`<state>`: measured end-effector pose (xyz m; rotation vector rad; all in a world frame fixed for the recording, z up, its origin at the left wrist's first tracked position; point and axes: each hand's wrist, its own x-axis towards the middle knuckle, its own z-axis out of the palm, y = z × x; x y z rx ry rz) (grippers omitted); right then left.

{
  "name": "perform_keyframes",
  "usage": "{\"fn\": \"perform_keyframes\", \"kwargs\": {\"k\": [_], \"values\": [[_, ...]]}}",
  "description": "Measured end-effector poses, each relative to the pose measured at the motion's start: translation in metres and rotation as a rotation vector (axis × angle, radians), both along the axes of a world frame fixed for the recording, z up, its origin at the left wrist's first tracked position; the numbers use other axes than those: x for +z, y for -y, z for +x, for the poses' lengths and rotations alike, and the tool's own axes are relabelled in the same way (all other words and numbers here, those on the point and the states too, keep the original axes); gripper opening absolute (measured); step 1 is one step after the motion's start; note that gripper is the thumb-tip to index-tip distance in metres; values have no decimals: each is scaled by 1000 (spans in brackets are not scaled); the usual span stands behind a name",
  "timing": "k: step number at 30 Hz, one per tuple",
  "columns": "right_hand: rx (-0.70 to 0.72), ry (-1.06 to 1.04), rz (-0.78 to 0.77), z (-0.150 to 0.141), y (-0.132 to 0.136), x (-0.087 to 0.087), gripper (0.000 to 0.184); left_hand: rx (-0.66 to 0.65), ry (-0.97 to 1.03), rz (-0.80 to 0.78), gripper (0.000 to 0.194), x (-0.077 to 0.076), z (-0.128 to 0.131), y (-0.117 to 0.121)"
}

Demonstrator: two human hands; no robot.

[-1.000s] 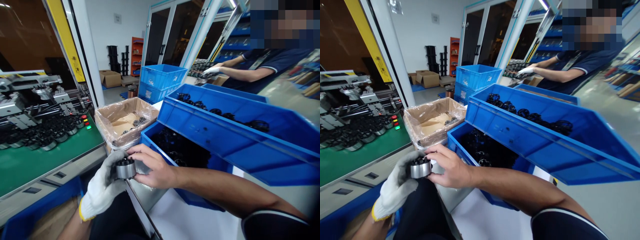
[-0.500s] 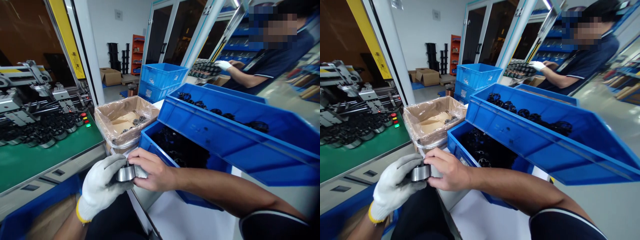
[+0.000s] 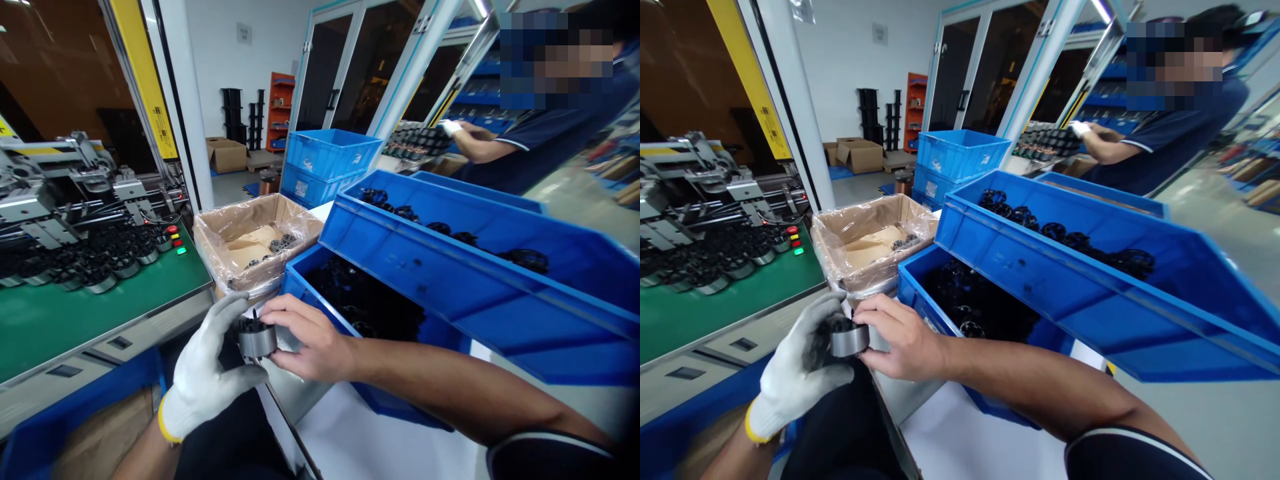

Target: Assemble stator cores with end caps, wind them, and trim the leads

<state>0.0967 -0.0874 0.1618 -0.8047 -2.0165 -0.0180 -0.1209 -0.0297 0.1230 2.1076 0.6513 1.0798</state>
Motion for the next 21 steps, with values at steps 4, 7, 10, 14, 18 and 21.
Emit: {"fn": "perform_keyframes", "kwargs": {"k": [4, 7, 10, 14, 18, 21], "values": [[-39, 54, -6, -2, 4, 1, 38, 92, -199, 420, 63, 13, -2, -2], [-82, 122, -30, 0, 6, -2, 37, 37, -180, 521, 51, 14, 1, -1], [-111, 211, -32, 5, 5, -7, 39, 8, -123, 417, 47, 10, 0, 1], [-215, 252, -49, 11, 2, -13, 55, 220, -110, 132, 43, 12, -28, -6], [-249, 324, 23, 16, -3, -18, 53, 799, -440, -150, 32, 29, -96, -54], [-247, 377, 86, 15, -6, -21, 49, 1064, -766, -274, 33, 44, -153, -107]]}}
